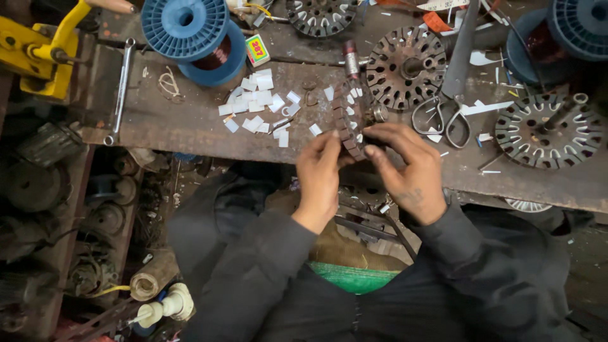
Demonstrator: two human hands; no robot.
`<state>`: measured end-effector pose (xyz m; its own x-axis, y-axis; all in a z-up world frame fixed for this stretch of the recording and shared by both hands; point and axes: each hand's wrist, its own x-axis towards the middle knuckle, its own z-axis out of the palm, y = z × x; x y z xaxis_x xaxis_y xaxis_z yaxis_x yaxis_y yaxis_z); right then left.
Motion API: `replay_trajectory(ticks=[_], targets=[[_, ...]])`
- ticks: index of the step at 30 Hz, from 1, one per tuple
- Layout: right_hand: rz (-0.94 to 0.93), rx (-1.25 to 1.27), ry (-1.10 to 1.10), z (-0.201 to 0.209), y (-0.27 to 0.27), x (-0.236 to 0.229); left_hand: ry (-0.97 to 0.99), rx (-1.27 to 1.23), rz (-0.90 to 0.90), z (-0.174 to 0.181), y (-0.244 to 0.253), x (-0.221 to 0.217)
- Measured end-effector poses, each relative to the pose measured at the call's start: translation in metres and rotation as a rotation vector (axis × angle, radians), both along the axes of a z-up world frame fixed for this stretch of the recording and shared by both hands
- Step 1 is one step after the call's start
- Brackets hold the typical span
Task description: The person inserts small white rectangular insulating pieces into the slots of a circular metal motor stator. They pick up the pieces from a pile on the workbench and place them one by one into the stator's slots, rotating the stator as needed to access different positions.
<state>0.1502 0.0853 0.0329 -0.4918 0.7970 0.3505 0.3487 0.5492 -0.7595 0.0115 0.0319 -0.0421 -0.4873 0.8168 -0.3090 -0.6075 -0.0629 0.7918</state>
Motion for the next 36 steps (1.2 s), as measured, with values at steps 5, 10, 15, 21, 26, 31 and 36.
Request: replay_trajectory(ticks=[5,10,15,21,26,31,36], targets=[[0.023,0.070,-0.007,-0.003,0.003,-0.001,-0.026,0.027,-0.015,0.018,-0.017,0.005],[0.010,0.117,-0.046,-0.007,0.004,-0.002,0.233,0.019,-0.047,0.018,-0.014,0.001],[0.033,0.119,-0.021,-0.002,0.005,-0.003,0.244,0.055,-0.099,0.016,-0.013,-0.009],[0.071,0.216,-0.088,-0.001,0.001,-0.001,0.261,0.041,-0.086,0.014,-0.015,-0.008],[0.063,0.299,-0.124,-0.002,-0.001,-0.003,0.287,0.039,-0.074,0.020,-0.014,-0.008],[0.049,0.348,-0.144,-0.006,0.000,-0.005,0.479,0.014,-0.050,0.026,-0.016,-0.006],[-0.025,0.240,-0.178,-0.008,-0.006,-0.011,0.607,-0.025,-0.060,0.022,-0.015,-0.009]])
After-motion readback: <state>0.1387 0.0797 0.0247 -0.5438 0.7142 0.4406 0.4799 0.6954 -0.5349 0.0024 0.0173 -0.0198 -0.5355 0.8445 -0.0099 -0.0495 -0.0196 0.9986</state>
